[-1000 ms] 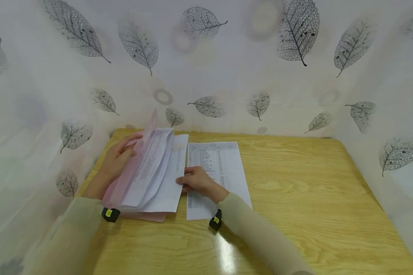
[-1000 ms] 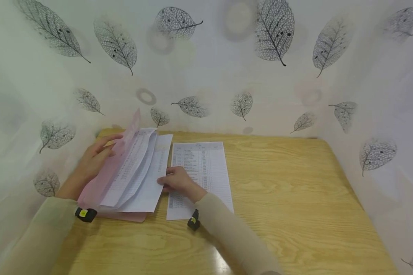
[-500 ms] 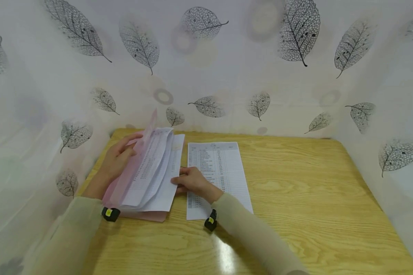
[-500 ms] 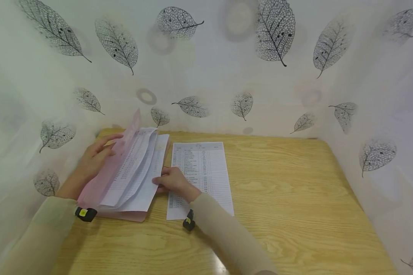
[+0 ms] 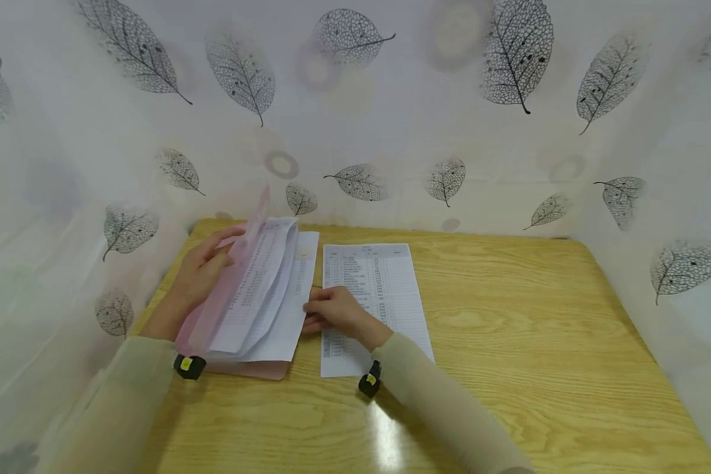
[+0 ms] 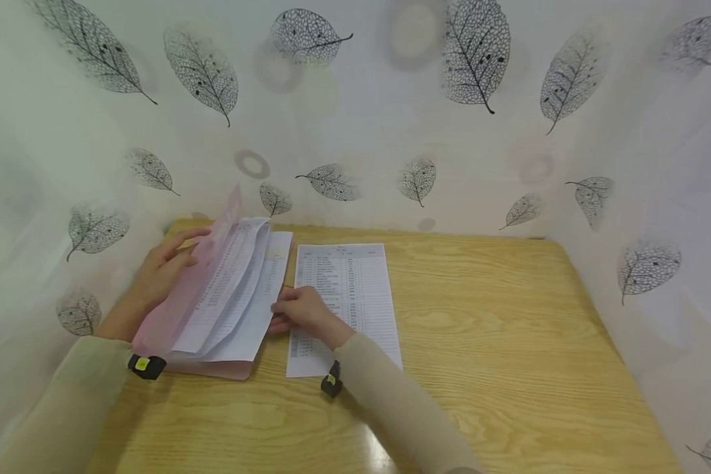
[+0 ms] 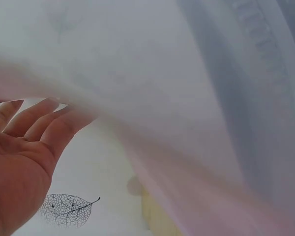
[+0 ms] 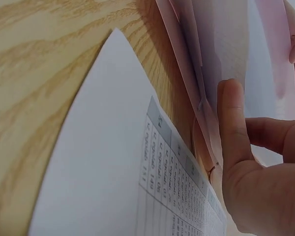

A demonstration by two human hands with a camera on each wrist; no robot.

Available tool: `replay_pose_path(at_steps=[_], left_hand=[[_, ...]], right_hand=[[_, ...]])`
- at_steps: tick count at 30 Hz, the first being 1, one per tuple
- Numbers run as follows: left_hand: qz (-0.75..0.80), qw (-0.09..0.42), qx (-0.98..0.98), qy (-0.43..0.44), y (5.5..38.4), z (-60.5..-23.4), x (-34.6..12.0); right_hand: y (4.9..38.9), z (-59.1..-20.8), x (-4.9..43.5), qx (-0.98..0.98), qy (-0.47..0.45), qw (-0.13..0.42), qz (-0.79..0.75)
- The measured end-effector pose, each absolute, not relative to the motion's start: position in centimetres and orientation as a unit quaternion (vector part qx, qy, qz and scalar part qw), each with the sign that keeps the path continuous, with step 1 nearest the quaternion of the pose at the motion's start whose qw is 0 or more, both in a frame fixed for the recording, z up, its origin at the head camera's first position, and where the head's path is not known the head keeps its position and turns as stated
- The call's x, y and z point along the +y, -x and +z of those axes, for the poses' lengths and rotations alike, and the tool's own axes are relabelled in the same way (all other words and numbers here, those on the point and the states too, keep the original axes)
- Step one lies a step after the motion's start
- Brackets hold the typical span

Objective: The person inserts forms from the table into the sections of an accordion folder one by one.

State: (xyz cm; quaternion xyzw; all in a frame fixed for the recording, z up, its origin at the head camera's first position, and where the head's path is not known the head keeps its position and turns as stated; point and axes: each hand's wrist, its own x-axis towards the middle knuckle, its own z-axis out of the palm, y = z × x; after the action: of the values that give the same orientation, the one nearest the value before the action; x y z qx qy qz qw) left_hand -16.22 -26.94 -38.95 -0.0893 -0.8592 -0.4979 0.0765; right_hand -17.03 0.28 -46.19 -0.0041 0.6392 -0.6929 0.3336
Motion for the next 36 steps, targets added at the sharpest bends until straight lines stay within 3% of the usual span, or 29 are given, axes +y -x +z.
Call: replay_pose_path(at_steps=[36], left_hand=[[-0.513, 0.085, -0.849, 0.091, 16.1, -38.9, -27.2]], right_hand=[[17.0, -47.2, -3.6, 0.605, -0.020, 0.334, -0.723]])
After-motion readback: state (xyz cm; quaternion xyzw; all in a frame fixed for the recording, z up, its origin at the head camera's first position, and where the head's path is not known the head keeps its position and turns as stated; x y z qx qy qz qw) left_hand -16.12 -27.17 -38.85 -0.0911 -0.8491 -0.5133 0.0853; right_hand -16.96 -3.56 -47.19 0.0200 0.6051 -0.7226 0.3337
